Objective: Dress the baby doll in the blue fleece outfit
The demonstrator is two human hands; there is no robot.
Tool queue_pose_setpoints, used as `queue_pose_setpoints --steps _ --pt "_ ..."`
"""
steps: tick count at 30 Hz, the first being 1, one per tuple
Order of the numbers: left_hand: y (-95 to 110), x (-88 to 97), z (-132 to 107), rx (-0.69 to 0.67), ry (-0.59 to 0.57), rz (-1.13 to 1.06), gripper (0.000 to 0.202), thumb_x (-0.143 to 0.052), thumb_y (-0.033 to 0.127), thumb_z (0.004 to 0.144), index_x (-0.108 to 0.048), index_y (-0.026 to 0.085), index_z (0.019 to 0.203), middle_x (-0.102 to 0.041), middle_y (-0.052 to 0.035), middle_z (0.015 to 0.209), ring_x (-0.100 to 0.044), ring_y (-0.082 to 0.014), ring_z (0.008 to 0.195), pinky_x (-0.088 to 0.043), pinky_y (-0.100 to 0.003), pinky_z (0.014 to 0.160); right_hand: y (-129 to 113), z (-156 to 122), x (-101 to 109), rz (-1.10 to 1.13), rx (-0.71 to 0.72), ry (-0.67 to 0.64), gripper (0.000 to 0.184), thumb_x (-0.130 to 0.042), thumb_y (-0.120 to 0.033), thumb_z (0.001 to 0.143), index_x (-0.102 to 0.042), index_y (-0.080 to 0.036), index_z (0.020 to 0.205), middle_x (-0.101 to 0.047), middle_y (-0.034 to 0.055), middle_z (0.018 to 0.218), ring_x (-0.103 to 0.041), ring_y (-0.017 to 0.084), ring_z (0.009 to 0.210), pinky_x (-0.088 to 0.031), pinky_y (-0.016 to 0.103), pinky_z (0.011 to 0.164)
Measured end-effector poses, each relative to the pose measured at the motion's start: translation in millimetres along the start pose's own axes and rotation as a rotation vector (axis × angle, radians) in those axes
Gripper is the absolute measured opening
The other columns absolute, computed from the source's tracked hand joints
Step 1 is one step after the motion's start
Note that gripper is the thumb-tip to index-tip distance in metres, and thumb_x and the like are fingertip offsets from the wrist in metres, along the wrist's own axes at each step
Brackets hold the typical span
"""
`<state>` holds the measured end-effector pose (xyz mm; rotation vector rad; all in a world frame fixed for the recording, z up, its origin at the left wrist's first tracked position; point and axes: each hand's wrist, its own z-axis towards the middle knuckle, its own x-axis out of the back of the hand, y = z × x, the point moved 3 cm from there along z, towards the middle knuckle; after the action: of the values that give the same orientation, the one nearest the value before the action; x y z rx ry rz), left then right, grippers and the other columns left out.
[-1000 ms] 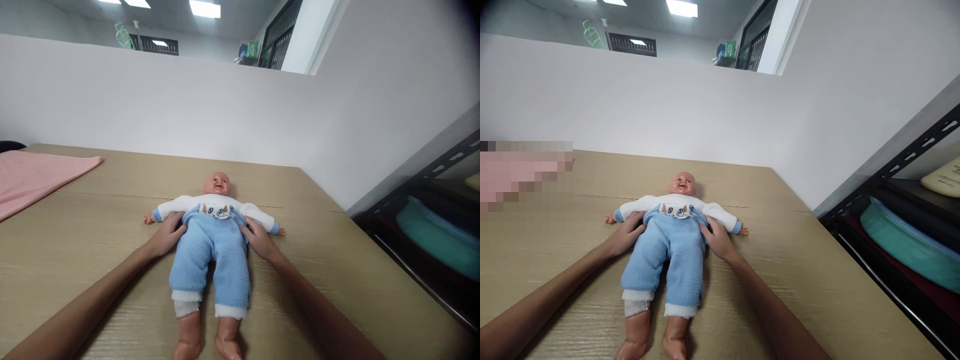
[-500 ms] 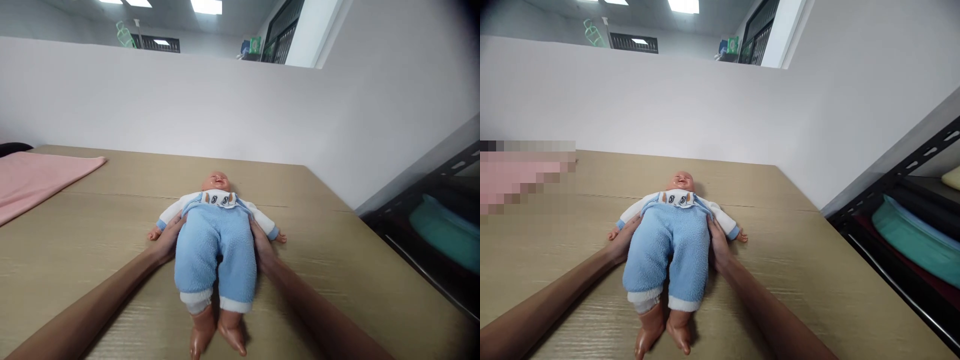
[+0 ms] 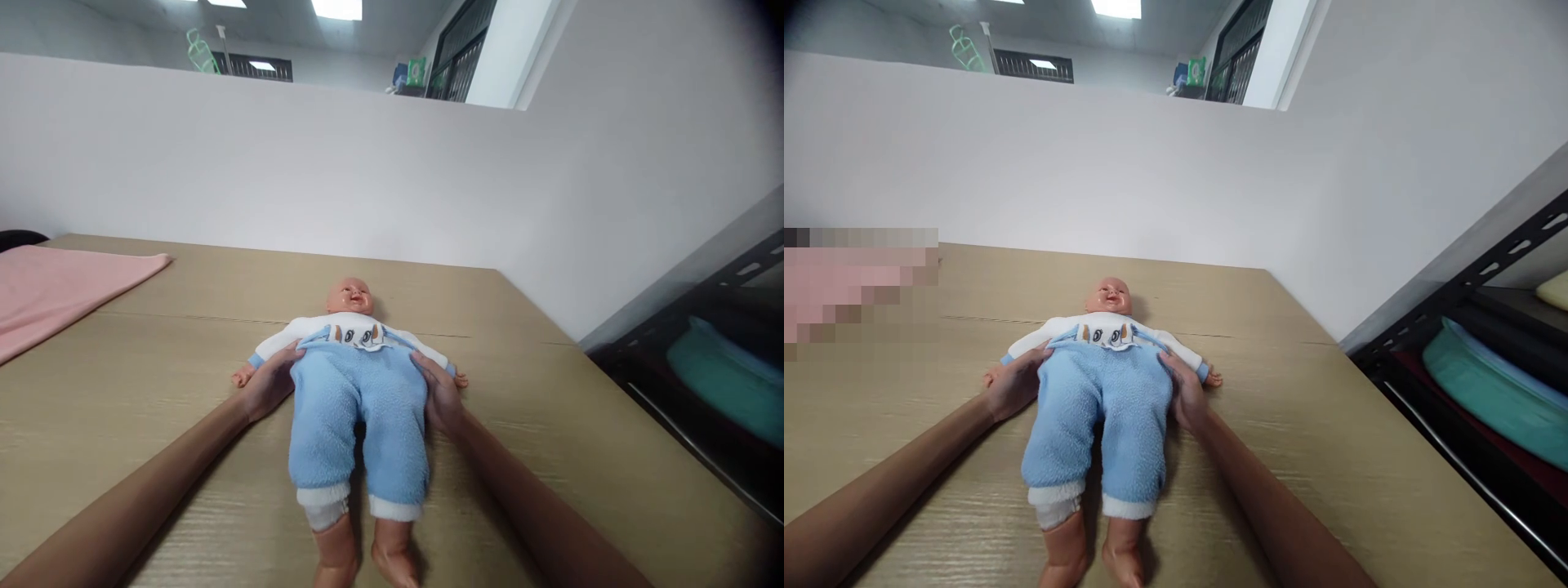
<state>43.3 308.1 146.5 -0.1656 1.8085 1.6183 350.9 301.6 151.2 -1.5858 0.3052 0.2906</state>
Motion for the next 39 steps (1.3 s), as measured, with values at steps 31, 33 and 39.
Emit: queue_pose_setpoints --steps 31,33,39 --pt "-1 -20.1 -17 -0.509 0.482 0.502 0.039 -0.079 0.062 0.100 -0.070 0.025 0.106 -0.066 -0.0010 0.099 -0.059 -0.0221 0.097 -0.046 -0.031 0.093 -67 43 -165 -1.025 0.640 -0.649 0.012 -0.059 -0.025 0.110 -0.071 -0.025 0.113 -0.078 0.0087 0.116 -0.071 0.028 0.112 -0.055 0.044 0.105" --pt "-2 -19.4 -20 -0.536 0.471 0.564 0.035 -0.075 0.061 0.103 -0.069 0.026 0.107 -0.065 -0.0009 0.100 -0.058 -0.0216 0.096 -0.045 -0.031 0.093 -55 70 -202 -1.228 0.561 -0.950 0.014 -0.065 -0.019 0.106 -0.074 -0.022 0.117 -0.078 0.0117 0.125 -0.071 0.030 0.120 -0.054 0.045 0.108" --pt "-7 -14.6 -18 -0.537 0.468 0.585 0.033 -0.071 0.058 0.107 -0.068 0.025 0.104 -0.065 -0.0022 0.100 -0.057 -0.0227 0.095 -0.043 -0.033 0.090 2 121 -254 -1.583 0.440 -1.347 0.039 -0.079 -0.004 0.090 -0.078 -0.020 0.125 -0.082 0.0111 0.126 -0.076 0.027 0.111 -0.056 0.033 0.090"
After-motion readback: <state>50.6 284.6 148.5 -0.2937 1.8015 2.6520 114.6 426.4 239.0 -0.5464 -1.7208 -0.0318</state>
